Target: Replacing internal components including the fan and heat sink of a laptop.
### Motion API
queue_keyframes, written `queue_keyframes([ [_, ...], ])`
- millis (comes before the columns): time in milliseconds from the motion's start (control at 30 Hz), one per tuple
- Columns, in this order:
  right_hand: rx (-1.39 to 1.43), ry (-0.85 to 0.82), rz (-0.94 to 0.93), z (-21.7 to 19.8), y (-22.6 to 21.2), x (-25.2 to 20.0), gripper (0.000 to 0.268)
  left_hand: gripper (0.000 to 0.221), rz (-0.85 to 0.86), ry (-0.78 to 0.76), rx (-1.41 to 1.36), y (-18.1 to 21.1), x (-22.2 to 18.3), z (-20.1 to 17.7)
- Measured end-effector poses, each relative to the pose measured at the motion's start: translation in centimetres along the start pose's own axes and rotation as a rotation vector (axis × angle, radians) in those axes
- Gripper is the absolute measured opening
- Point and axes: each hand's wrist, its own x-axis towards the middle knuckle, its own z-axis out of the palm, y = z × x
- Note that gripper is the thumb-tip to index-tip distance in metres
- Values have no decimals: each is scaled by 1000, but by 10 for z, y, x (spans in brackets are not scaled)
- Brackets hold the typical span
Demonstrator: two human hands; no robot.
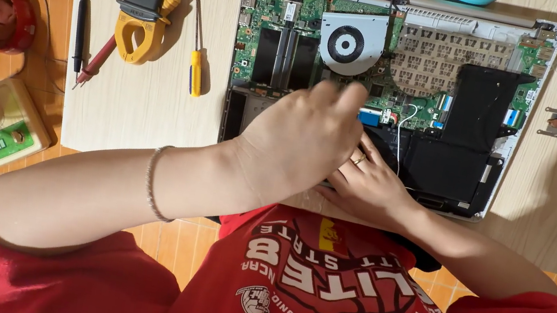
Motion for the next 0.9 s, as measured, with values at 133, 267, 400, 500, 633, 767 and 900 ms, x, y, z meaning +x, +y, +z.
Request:
queue_keyframes([
  [133, -16, 33, -36, -12, -5, 7, 51, 10, -82, -190, -55, -6, 5, 3],
  [267, -56, 36, -48, -8, -3, 3, 53, 15, 3, 140, 111, -5, 2, 0],
  [400, -88, 66, -75, -4, -1, 2, 53, 12, -26, -224, -141, -7, 10, -4],
  [500, -98, 60, -79, -4, -2, 2, 53, 12, -49, -50, -30, -4, 12, 2],
  [633, -69, 54, -57, 2, 1, -2, 53, 22, -17, 422, -34, 3, 11, 4],
  [767, -56, 63, -64, 2, 1, -1, 54, 10, -61, -136, -11, 0, 18, 6],
  [900, -30, 43, -55, -3, -1, 2, 54, 21, 15, 359, 48, -4, 7, -8],
])
